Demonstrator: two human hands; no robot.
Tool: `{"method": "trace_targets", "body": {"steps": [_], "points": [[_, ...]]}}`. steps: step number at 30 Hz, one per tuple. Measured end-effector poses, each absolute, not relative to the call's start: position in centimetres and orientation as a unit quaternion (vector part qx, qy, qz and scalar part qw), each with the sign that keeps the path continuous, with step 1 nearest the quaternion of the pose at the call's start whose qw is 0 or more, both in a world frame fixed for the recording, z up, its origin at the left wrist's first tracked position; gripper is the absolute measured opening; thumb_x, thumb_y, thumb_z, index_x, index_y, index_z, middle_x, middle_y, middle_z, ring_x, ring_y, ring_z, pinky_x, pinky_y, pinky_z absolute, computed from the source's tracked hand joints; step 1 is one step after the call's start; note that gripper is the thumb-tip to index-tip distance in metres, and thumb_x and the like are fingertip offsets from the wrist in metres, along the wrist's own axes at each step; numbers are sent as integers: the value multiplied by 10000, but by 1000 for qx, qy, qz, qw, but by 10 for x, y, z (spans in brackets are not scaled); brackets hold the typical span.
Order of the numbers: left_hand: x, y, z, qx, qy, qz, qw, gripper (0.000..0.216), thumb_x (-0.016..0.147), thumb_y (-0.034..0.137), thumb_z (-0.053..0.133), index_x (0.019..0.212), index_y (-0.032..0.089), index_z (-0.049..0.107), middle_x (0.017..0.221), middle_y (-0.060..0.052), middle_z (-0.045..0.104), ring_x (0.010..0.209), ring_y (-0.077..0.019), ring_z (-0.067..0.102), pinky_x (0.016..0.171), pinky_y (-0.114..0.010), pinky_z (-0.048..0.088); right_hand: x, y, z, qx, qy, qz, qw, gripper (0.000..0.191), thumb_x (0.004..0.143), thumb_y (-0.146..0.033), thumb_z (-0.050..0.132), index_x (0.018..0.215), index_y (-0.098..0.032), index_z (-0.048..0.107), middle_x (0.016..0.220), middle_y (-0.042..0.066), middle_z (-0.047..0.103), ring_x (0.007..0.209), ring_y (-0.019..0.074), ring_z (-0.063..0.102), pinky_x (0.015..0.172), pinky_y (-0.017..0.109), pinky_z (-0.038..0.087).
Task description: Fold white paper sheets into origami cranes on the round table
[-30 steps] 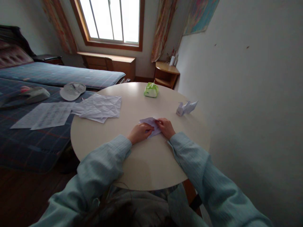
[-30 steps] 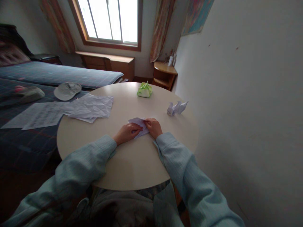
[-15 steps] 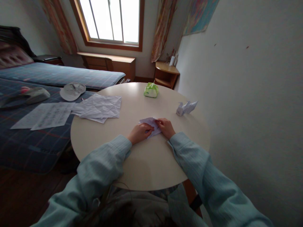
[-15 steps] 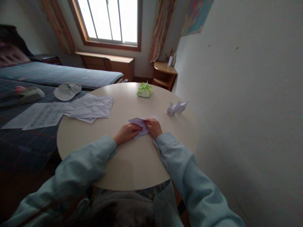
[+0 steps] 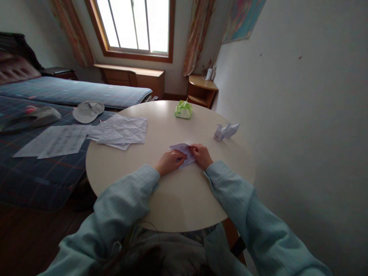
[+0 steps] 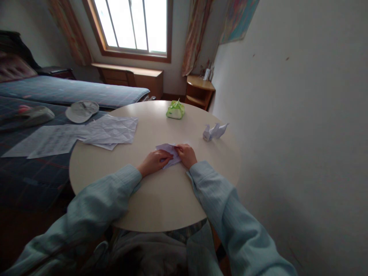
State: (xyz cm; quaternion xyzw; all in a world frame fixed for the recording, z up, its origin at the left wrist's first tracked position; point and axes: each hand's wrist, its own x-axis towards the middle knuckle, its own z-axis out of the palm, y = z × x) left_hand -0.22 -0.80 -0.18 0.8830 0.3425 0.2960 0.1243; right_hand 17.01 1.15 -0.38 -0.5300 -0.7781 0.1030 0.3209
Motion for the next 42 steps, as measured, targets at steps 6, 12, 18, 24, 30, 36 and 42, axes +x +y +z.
{"method": "trace_targets", "body": {"steps": [6,12,18,24,30,36,42], "points": [[-3,-8,-3,881,343,301,126,221,753,175,495,885,196,671,906,-13,684,843,-127,615,808,-238,469,170,11,-2,-531,-777,105,322,207,820,-243,449,775,-183,643,749,39,643,709,146,520,655,241,357],[-3,-7,-5,883,341,298,126,219,764,188,487,889,198,667,911,-12,682,850,-126,610,815,-241,465,169,10,-1,-544,-773,102,310,219,824,-247,439,760,-178,637,725,37,633,695,143,512,644,236,346],[-5,-5,-5,861,384,321,93,205,779,188,474,883,207,650,929,-13,669,860,-135,596,813,-273,466,170,11,-2,-570,-760,83,299,273,833,-269,410,696,-164,621,688,44,617,664,145,507,616,237,330],[-9,-1,-5,797,462,388,4,221,731,136,532,932,204,597,1092,-43,572,1007,-188,490,892,-347,418,170,12,-3,-587,-749,71,298,291,834,-286,395,699,-161,620,692,45,623,648,142,506,599,236,313],[-8,-1,-6,737,546,398,-22,426,668,211,630,1052,136,460,1042,-112,514,1003,-235,451,868,-385,403,170,10,-2,-583,-751,78,299,306,838,-294,386,695,-156,618,680,41,619,635,138,503,589,235,305],[-8,-1,-7,727,573,378,-5,439,688,249,620,1063,144,418,866,-60,537,850,-213,491,772,-364,413,170,10,-1,-581,-753,82,299,297,832,-298,394,698,-157,619,681,41,622,632,137,505,580,229,306],[-9,-1,-6,736,562,377,-3,420,691,229,615,1055,153,420,834,-44,541,832,-205,497,752,-341,409,170,10,-2,-584,-749,82,302,301,835,-300,384,716,-160,622,712,52,627,666,148,523,603,232,327]]}}
